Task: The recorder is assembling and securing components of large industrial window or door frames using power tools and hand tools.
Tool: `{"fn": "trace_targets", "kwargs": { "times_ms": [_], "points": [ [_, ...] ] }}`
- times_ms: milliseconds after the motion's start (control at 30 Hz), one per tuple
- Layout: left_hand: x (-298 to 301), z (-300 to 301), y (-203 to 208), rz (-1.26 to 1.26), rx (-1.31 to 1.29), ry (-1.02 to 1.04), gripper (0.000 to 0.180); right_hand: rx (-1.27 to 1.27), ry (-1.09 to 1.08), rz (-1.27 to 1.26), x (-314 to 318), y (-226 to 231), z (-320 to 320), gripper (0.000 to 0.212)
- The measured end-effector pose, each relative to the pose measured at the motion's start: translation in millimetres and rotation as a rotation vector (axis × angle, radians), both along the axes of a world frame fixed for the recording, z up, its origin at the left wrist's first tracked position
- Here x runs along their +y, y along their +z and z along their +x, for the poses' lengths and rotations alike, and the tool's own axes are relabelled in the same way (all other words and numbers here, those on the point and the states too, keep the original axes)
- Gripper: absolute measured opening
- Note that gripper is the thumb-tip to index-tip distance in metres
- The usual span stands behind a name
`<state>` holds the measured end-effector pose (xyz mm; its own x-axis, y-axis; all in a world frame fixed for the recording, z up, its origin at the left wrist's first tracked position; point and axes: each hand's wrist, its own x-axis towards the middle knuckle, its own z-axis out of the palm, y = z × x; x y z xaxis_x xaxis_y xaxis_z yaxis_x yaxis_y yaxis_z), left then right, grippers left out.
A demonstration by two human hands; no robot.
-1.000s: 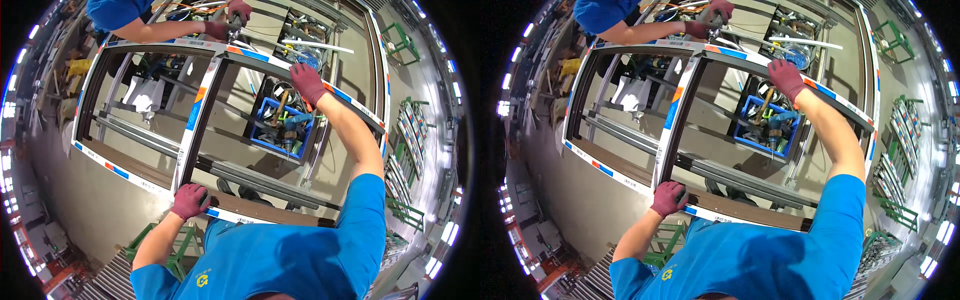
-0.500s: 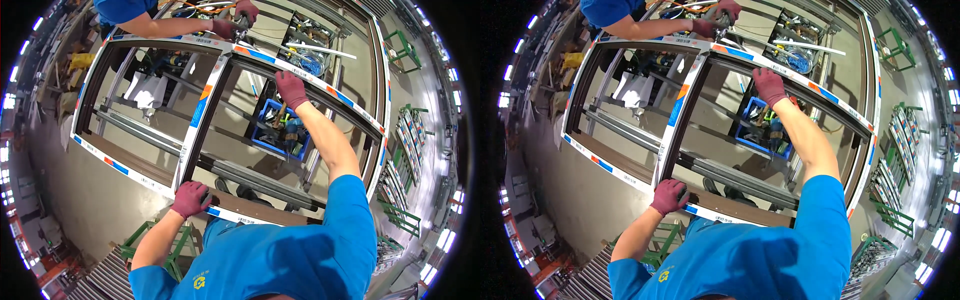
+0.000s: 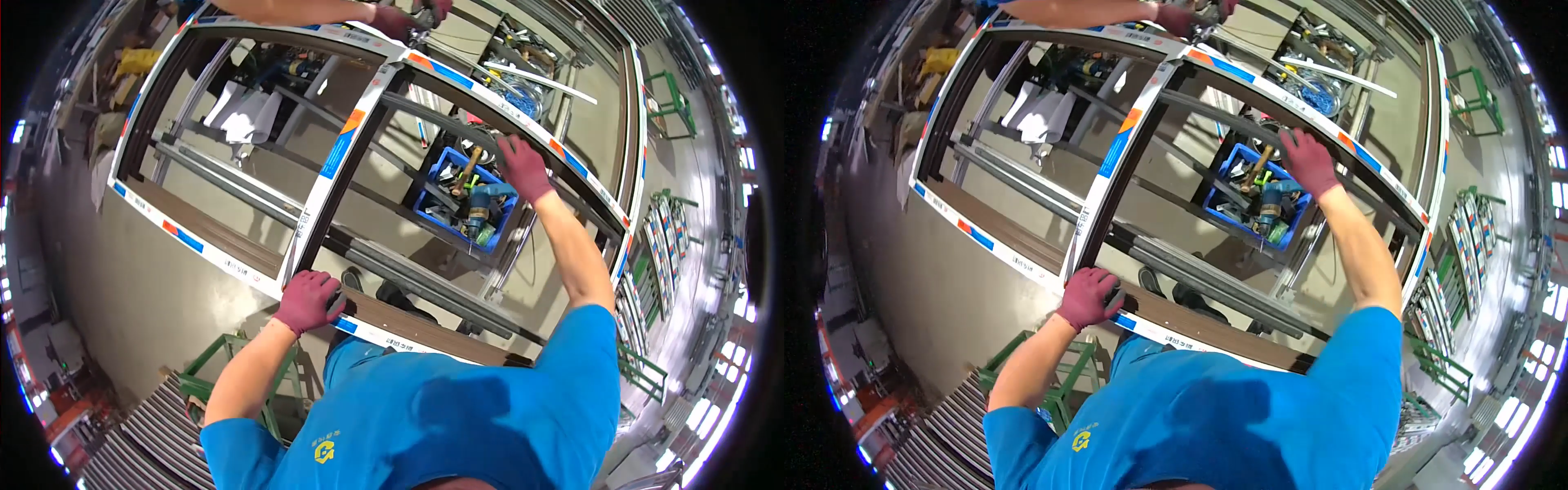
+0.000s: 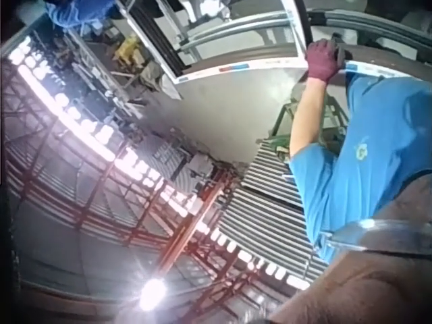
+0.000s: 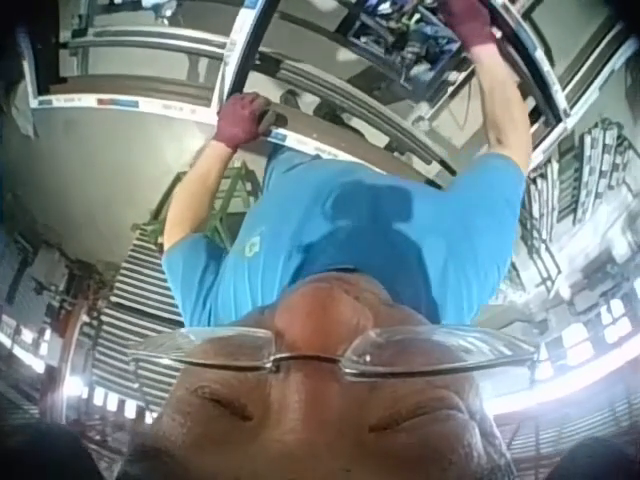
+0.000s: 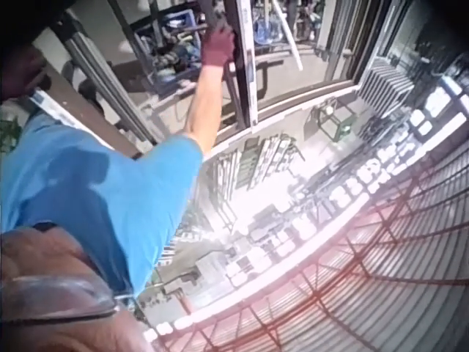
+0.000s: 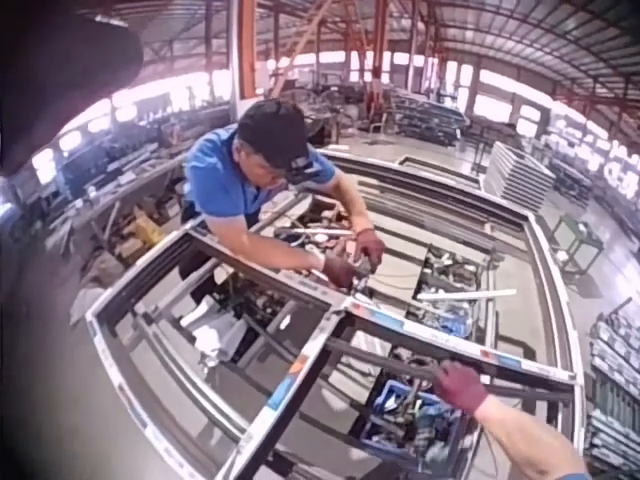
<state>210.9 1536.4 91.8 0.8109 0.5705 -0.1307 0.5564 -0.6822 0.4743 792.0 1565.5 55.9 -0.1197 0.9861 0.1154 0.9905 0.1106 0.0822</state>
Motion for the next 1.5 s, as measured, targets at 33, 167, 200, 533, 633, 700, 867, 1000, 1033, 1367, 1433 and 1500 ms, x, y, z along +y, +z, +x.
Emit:
{"fn": "trace_targets", "kwargs": {
  "times_ms": [33,167,200,533,633,700,867,1000,1033,1367,1433,1500],
  "points": [
    [2,0,0,0.004,-0.026,-0.021,0.033,0.058,0.116,0.068,-12,7,-3,0.063],
    [-3,-5,-2,-0.017,-0.013,-0.031,0.038,0.193,0.072,-0.315,-57,92,-51,0.061],
    [2,-3,-1,-0.015,-0.020,-0.045,0.038,0.267,0.076,-0.327,-72,105,-54,0.060],
    [13,0,-4,-0.030,-0.024,-0.067,0.037,0.443,-0.095,-0.695,-57,5,-104,0.067],
    [6,-4,-1,-0.028,-0.043,-0.038,0.037,0.572,-0.095,-0.762,27,8,-137,0.084],
    [7,-2,-1,-0.020,-0.027,-0.041,0.037,0.741,-0.156,-0.761,8,-79,-105,0.081],
    [5,-4,3,-0.027,-0.075,-0.030,0.038,0.948,-0.216,-0.720,28,-153,-149,0.077],
    [14,-2,8,-0.067,-0.035,-0.059,0.039,0.869,-0.313,-0.755,116,-230,-205,0.064],
    [25,5,2,-0.068,-0.072,-0.112,0.040,0.661,-0.121,-0.492,128,-317,-180,0.055],
    [27,9,-4,-0.086,-0.027,-0.145,0.046,1.247,-0.459,0.188,182,-442,-215,0.039],
    [14,4,8,-0.088,0.040,-0.026,0.045,0.315,-0.318,-0.165,200,-339,-304,0.032],
    [9,7,6,-0.070,0.011,-0.052,0.040,0.042,-0.233,-0.108,193,-306,-294,0.031]
  ]
}}
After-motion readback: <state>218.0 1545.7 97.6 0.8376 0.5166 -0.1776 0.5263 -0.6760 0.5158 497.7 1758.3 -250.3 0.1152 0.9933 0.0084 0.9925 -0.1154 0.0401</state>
